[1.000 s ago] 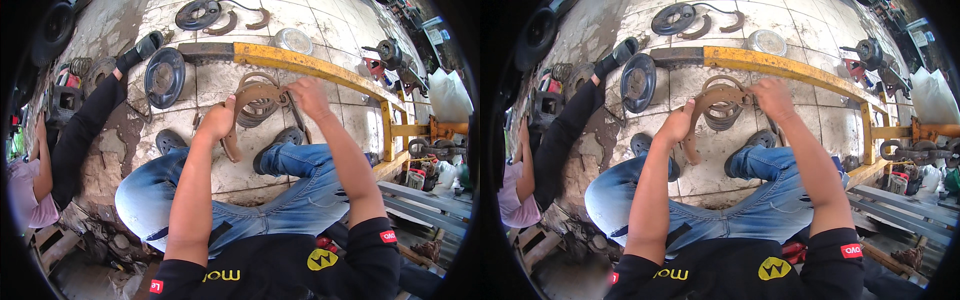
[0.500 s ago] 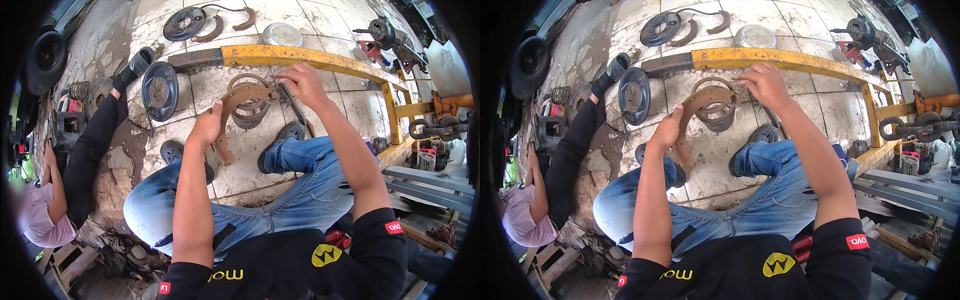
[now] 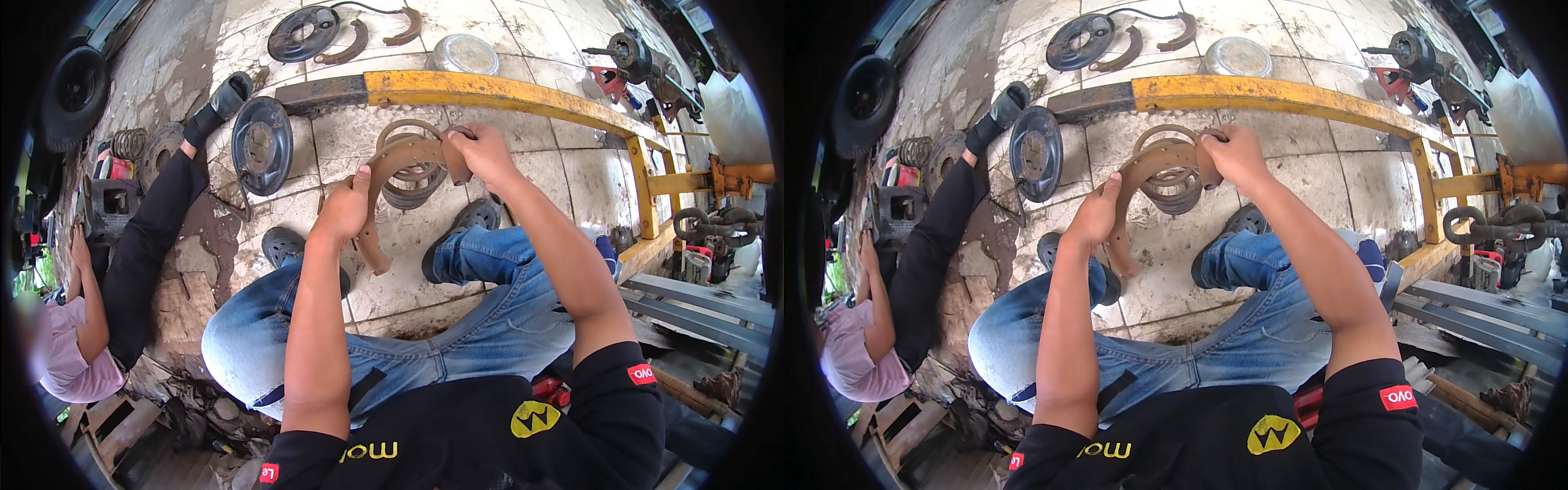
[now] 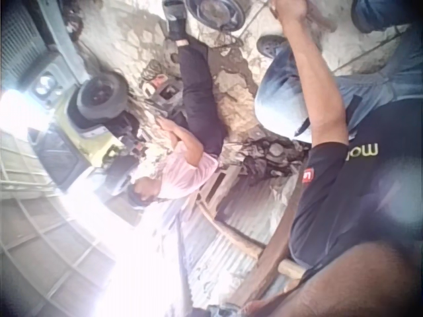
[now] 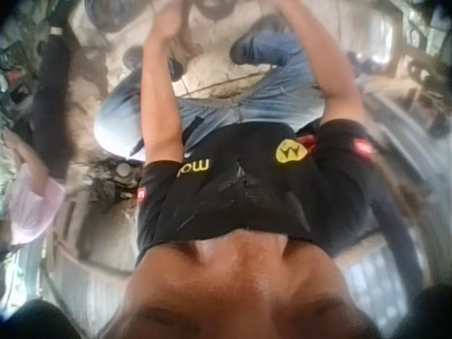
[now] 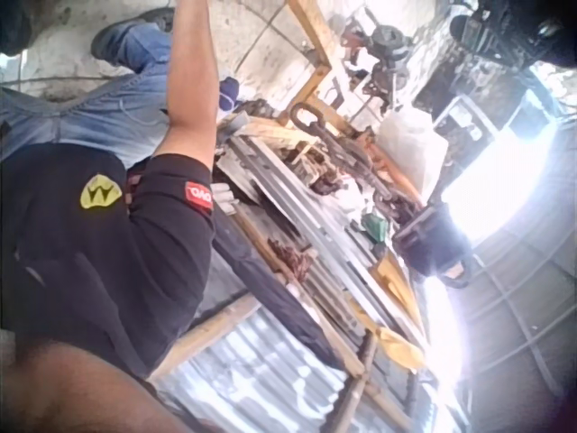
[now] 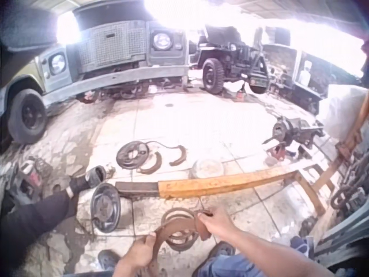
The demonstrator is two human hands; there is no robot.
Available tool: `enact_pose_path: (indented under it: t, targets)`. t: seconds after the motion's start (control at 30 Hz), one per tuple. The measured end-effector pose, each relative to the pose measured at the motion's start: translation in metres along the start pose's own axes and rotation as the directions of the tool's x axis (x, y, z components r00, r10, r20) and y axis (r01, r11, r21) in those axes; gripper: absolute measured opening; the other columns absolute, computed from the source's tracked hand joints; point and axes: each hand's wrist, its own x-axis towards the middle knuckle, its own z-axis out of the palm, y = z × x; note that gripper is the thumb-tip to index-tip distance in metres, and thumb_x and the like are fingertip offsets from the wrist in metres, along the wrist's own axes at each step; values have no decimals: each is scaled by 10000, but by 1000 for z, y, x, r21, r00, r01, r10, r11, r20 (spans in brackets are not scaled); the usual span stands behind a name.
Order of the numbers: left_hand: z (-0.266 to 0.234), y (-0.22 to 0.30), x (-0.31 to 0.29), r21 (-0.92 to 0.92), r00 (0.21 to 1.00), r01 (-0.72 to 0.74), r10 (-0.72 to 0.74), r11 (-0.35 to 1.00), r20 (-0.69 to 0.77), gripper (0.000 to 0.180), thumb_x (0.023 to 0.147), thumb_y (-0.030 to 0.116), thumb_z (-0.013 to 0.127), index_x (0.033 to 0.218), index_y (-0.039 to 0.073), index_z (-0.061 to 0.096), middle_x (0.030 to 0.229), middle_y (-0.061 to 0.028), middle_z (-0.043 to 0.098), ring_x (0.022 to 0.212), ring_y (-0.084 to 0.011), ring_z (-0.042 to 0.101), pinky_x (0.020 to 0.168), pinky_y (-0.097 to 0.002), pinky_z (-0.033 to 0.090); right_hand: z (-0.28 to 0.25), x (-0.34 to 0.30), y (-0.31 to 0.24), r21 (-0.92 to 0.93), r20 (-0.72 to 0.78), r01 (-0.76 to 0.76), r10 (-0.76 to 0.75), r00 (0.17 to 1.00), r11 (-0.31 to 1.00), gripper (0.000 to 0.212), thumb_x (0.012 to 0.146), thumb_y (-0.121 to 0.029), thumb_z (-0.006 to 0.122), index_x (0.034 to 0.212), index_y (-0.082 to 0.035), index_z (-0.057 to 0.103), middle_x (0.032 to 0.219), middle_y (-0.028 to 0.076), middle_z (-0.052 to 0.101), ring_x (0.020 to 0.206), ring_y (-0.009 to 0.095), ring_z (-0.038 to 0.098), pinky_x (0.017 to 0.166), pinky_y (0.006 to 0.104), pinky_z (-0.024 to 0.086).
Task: The person scrubs a curved metal brake shoe with a wire brush while sitting on the floor. They repeatedly rub the surface and edges of the part to remove rust and debris.
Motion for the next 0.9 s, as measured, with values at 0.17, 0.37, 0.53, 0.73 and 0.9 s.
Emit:
enact_pose_path:
  t: [0.17, 0.37, 0.53, 0.73, 0.9]
  targets:
    - [-6, 4, -4, 10, 999, -18, 18, 1000, 29, 700, 1013, 530, 336, 1288, -75, 555, 1227, -275, 613, 1181, -361, 577, 1008, -402, 416, 11, 16, 5, -187, -100, 77, -97, 990, 979, 307, 883, -207, 647, 1005, 72, 686, 853, 162, 699, 741, 203, 648, 666, 345, 498]
    - [-6, 1, 0, 41, 1000, -9, 8, 999, 21, 692, 1009, 530, 328, 1274, -62, 567, 1226, -280, 611, 1195, -390, 562, 1019, -413, 409, 3, 49, -6, -322, -302, 123, -224, 927, 939, 324, 879, -235, 653, 965, 75, 683, 820, 187, 696, 737, 224, 658, 672, 349, 492]
    - [-6, 7, -4, 51, 999, 26, -27, 998, 27, 685, 1009, 526, 322, 1272, -55, 571, 1219, -281, 613, 1196, -400, 558, 1019, -418, 408, -3, 9, -3, -193, -173, 173, -207, 963, 966, 337, 866, -282, 646, 870, 53, 688, 762, 209, 679, 737, 247, 674, 699, 367, 504]
    - [-3, 8, 0, 15, 999, 6, -6, 1000, 38, 684, 1012, 520, 311, 1259, -61, 576, 1226, -283, 609, 1193, -396, 560, 1020, -423, 403, 14, 33, 2, -421, -288, 212, -351, 891, 882, 293, 872, -252, 627, 932, 23, 705, 849, 251, 678, 821, 406, 662, 724, 421, 502]
    - [-6, 10, -5, 53, 999, 37, -38, 998, 9, 685, 1016, 517, 306, 1249, -64, 583, 1221, -288, 609, 1186, -398, 564, 1017, -421, 403, -3, 18, -15, -293, -217, 140, -208, 954, 946, 308, 874, -259, 616, 878, 39, 695, 805, 241, 677, 794, 391, 667, 717, 419, 499]
